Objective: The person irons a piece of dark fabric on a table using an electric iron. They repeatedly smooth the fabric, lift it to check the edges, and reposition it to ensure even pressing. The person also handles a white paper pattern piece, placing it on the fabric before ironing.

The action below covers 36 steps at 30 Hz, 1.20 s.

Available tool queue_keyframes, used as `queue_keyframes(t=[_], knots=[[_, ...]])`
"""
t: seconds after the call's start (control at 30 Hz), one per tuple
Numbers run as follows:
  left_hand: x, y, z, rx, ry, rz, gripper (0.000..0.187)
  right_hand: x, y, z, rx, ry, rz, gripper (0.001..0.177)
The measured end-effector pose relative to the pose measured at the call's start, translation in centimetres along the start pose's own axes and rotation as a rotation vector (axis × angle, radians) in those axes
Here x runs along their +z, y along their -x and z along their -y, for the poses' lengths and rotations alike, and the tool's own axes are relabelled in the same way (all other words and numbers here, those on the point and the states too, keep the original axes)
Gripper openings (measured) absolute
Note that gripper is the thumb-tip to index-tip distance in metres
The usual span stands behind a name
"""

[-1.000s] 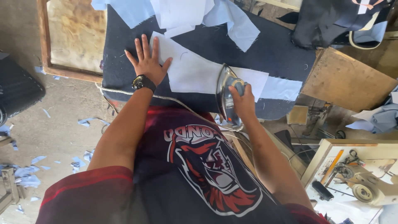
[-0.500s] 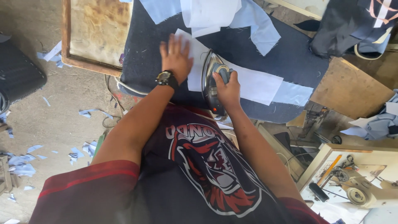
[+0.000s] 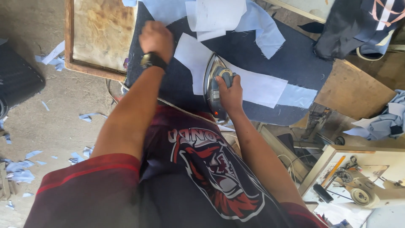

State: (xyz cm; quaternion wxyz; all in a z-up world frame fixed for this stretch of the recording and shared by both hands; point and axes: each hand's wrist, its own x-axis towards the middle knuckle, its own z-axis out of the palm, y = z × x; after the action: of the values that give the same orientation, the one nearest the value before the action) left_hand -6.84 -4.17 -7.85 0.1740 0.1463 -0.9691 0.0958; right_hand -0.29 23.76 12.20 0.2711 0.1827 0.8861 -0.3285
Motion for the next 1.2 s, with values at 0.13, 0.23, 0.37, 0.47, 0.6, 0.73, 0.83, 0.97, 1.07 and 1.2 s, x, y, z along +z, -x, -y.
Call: queue_keyframes(t=[0.13,0.23,0.37,0.47,0.6,0.73,0.83,0.97,1.07,1.2], knots=[[-2.4,0.8,6.3,-0.292,0.371,0.152,0.025,1.0,0.0,2.2,-0.026,-0.011,0.018,0.062],[-6.1,2.5,7.2,-0.217,0.554,0.132,0.02,2.1,-0.4,4.3,-0.061,-0.021,-0.005,0.059],[-7.6,5.7,6.9,-0.15,0.578,0.18,0.027,3.4,-0.4,7.6,-0.118,0.013,-0.017,0.061],[-8.5,6.1,7.2,-0.127,0.623,0.304,0.031,4.7,-1.4,8.1,-0.182,0.042,-0.067,0.062],[-8.9,5.3,7.8,-0.083,0.657,0.434,0.035,5.6,-2.3,9.4,-0.247,0.085,-0.059,0.063],[-9.4,4.5,8.3,-0.058,0.683,0.508,0.036,6.7,-3.4,10.8,-0.323,0.106,-0.076,0.06],[-10.0,3.9,8.3,-0.071,0.675,0.601,0.034,6.4,-3.1,12.7,-0.315,0.106,-0.058,0.059],[-10.1,3.5,8.5,-0.047,0.753,0.617,0.03,5.8,-2.6,13.3,-0.249,-0.004,0.021,0.053],[-10.1,3.1,8.6,-0.046,0.757,0.632,0.031,5.3,-1.6,12.7,-0.259,0.002,0.008,0.052],[-9.7,3.6,8.6,-0.036,0.764,0.629,0.031,4.6,-0.3,10.8,-0.185,-0.096,0.072,0.08]])
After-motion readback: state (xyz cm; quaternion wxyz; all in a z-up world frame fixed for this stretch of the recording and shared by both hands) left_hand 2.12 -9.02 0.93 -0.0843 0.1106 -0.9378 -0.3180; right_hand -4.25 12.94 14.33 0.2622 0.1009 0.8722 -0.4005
